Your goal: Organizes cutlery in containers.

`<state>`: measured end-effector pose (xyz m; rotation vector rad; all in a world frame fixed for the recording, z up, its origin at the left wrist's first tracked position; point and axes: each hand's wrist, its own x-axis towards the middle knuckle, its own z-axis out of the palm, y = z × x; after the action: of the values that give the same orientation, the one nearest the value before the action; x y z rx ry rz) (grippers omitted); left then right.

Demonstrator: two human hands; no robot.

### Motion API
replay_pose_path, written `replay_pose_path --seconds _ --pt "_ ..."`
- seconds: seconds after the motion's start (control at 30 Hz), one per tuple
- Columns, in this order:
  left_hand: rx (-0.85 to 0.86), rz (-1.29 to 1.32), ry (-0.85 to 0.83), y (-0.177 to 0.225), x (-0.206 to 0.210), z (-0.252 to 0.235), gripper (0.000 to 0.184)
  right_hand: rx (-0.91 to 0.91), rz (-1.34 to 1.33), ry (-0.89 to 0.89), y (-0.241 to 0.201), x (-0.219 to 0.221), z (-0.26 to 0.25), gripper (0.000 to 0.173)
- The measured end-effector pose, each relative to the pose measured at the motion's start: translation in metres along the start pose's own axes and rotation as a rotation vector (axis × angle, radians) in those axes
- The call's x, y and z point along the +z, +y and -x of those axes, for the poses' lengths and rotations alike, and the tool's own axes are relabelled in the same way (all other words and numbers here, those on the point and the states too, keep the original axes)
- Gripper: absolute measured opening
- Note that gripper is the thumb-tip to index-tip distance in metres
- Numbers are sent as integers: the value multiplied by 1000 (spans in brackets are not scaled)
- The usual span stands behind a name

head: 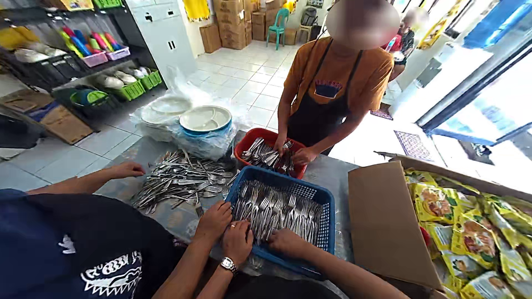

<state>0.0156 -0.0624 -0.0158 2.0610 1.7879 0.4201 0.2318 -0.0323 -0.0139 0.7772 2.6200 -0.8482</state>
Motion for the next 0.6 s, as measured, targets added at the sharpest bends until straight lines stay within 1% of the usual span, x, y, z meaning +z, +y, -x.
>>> replay_pose_path --seconds 0.07,0.23,0.47,0.6 --pt "6 2 9 0 0 -1 36 -33 46 13 0 1 -2 24" --pt "21 5 13 -4 2 3 36 49 81 -86 2 0 -6 25" --pt "22 -17 17 -3 4 4 37 15 67 -78 0 12 -8 27" --pt "15 -22 27 -3 5 5 37 8 107 -113 -2 4 -15 24"
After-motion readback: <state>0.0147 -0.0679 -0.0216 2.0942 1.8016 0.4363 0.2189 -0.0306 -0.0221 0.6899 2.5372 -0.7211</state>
